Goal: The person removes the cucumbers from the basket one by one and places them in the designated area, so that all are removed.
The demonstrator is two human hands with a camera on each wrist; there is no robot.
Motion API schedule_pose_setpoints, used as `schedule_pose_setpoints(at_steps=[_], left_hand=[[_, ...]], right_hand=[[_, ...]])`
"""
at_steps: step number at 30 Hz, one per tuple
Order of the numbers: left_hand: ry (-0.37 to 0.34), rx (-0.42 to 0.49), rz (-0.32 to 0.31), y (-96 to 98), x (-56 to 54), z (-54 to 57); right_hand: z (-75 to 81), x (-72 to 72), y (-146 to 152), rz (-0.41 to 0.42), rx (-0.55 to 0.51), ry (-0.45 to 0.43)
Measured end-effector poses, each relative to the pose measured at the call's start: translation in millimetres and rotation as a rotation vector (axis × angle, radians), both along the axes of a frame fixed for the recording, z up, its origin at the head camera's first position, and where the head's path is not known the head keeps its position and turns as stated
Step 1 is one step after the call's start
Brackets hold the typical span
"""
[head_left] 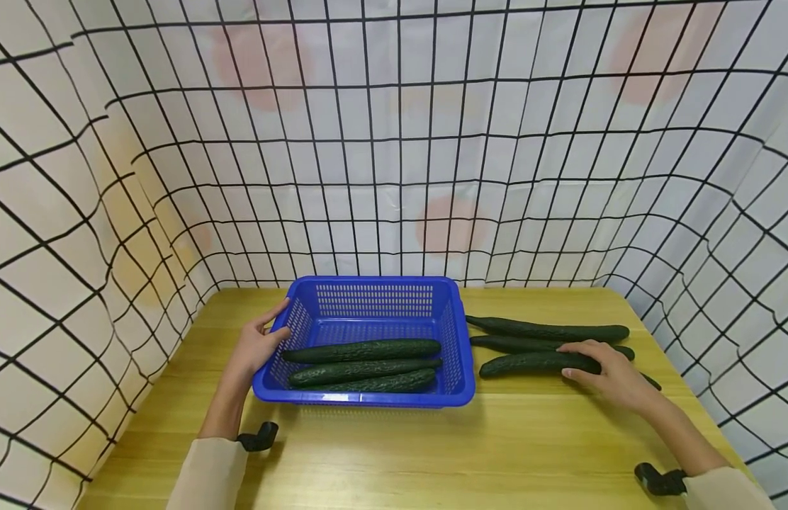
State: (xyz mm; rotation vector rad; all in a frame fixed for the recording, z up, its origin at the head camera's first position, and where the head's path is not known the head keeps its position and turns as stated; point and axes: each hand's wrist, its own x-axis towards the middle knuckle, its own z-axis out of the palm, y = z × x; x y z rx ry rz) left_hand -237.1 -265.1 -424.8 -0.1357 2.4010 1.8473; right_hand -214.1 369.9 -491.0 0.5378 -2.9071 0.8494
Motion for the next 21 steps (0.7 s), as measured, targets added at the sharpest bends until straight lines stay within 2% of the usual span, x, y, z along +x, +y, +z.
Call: schedule_pose_setpoints(at_steps=[4, 9, 12, 15, 21], left_hand=[[0.000, 0.004, 0.008, -1.8, -2.3, -4.5], [0.002, 0.000, 0.024, -7.4, -13.2, -21.0], [0.020, -0.009, 0.025, -9.7, -17.5, -28.6], [0.029, -0.022, 0.026, -10.1, -18.5, -31.5], [0.030, -0.024, 0.019, -10.7, -18.7, -33.0]], right_hand=[[0.0, -4.5, 0.7, 0.018, 0.012, 0.028], [-6.4, -6.0, -0.2, 0.023, 0.032, 0.082], [-11.0, -5.4, -1.9, 0.004, 0.040, 0.122], [-12.9, -4.6, -3.4, -0.021, 0.042, 0.143], [-3.3, -5.4, -8.6, -0.050, 0.057, 0.083]])
